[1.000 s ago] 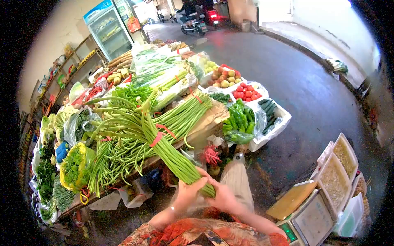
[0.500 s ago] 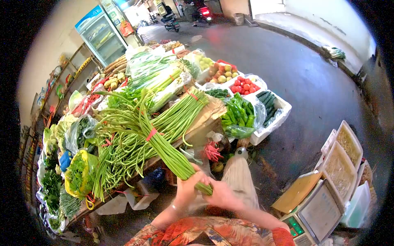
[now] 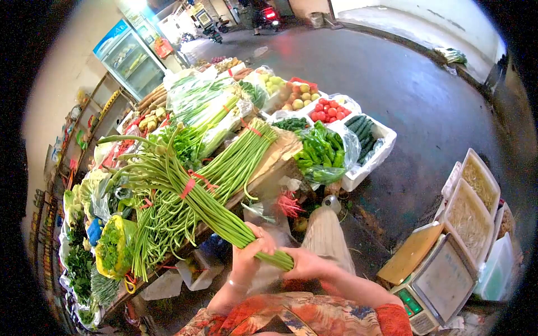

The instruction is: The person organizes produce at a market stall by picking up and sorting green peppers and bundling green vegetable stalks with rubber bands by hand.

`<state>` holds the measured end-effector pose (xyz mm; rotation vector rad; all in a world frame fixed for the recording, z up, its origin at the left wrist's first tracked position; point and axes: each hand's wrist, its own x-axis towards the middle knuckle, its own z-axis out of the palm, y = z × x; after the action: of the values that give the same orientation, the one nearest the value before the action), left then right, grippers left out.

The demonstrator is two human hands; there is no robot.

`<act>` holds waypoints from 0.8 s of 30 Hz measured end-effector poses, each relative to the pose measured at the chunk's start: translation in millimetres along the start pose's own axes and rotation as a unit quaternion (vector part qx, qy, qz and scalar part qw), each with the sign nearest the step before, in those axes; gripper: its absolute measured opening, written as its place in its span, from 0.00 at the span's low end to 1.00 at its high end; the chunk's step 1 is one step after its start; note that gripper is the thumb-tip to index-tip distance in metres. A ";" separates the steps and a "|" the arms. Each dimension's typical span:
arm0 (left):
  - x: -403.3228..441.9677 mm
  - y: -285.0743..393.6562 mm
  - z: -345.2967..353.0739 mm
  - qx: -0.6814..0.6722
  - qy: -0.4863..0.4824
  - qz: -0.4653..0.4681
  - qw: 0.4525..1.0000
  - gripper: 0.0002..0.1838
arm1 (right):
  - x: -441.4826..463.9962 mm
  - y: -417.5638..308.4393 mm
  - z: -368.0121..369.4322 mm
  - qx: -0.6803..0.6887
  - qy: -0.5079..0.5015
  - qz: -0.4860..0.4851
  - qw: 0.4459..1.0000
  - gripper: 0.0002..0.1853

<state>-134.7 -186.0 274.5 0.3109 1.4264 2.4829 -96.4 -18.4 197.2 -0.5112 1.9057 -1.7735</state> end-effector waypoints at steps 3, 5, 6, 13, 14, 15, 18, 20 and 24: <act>0.7 -1.3 0.9 -0.011 -0.010 0.000 1.000 0.09 | -0.6 8.5 5.9 -0.008 0.033 -0.005 0.999 0.25; 0.9 2.2 4.9 0.004 0.002 -0.006 1.000 0.08 | -0.2 2.2 6.4 -0.016 0.053 0.006 0.998 0.22; 1.2 3.9 7.0 0.018 0.012 -0.011 1.000 0.08 | -0.1 2.5 6.6 -0.014 0.054 0.006 0.998 0.22; 3.0 2.3 7.7 0.026 -0.015 -0.004 1.000 0.09 | -6.4 -1.2 0.8 -0.023 0.058 0.005 0.998 0.20; 3.3 2.8 8.6 0.027 -0.034 -0.010 0.999 0.11 | -8.7 -0.4 -0.8 -0.017 0.051 0.005 0.999 0.20; 4.2 4.2 9.8 0.027 -0.052 -0.015 0.998 0.14 | -11.8 1.0 -2.2 -0.016 0.051 0.006 0.999 0.20; 15.9 24.3 14.0 0.036 -0.057 0.030 0.997 0.20 | -24.9 12.7 -5.9 -0.089 0.077 0.009 0.993 0.21; 20.4 31.7 7.8 0.002 -0.037 0.056 0.998 0.21 | -34.7 21.9 -11.7 -0.175 0.098 0.030 0.979 0.21; 32.4 35.3 -5.5 -0.106 -0.022 0.074 0.991 0.17 | -63.3 9.5 -33.6 -0.265 0.100 0.103 0.953 0.20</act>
<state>-171.2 -196.9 304.2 0.4385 1.1474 2.7003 -63.9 46.1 195.1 -0.2982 2.4899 -1.2092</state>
